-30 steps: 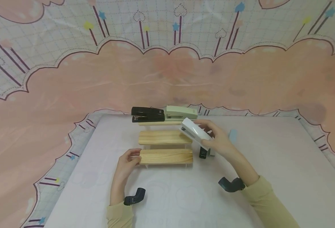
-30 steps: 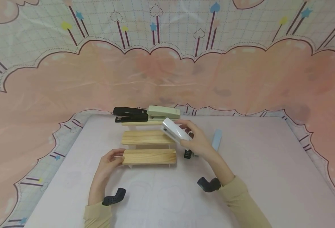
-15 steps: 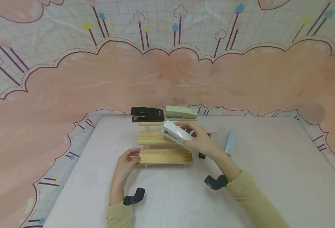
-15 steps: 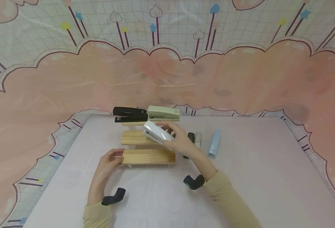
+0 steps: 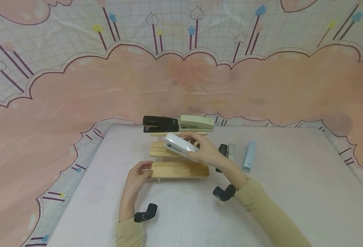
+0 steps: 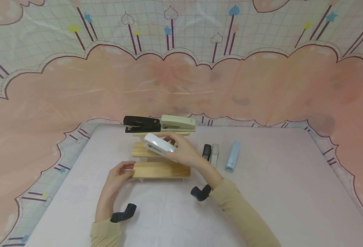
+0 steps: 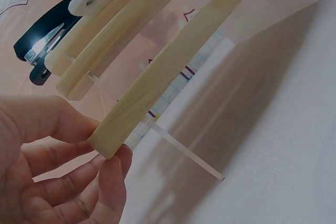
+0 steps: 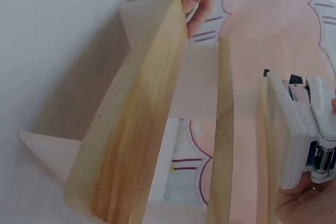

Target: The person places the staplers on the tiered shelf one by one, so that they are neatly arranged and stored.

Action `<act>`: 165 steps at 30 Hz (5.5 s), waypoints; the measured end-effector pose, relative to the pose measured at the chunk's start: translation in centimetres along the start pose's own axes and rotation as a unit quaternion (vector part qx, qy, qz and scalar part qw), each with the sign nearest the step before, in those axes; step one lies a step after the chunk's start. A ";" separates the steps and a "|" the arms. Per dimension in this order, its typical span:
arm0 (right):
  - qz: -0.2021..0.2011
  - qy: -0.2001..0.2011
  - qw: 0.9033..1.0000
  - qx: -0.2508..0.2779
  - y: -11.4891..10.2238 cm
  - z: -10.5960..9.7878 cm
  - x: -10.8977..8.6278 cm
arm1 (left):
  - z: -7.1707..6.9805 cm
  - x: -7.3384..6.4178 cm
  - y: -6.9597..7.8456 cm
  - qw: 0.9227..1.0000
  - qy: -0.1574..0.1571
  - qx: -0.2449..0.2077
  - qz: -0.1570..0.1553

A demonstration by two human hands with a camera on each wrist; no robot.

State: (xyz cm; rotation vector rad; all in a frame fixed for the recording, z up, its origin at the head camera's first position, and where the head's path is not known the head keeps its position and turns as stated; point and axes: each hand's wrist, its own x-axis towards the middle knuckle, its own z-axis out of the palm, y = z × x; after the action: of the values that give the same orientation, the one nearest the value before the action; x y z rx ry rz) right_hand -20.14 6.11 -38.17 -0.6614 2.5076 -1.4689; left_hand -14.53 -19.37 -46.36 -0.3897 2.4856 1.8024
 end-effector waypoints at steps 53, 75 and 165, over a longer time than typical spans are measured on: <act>-0.108 -0.043 0.980 -0.164 -2.6 4.8 4.9 | 0.0 -0.1 -0.1 1.000 -0.001 0.008 0.005; -0.159 -0.016 0.950 -0.269 -2.0 5.0 4.7 | -0.1 -0.1 0.0 1.000 0.001 0.001 0.008; 0.020 0.470 0.882 -0.019 10.7 -4.5 -7.2 | 0.2 0.1 -0.2 1.000 0.012 0.023 0.001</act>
State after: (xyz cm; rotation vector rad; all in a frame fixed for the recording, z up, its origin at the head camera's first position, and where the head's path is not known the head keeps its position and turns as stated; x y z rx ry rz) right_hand -18.41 17.40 -45.67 0.2031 3.1615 -2.0783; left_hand -14.56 -19.22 -46.66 -0.4094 2.5390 1.7481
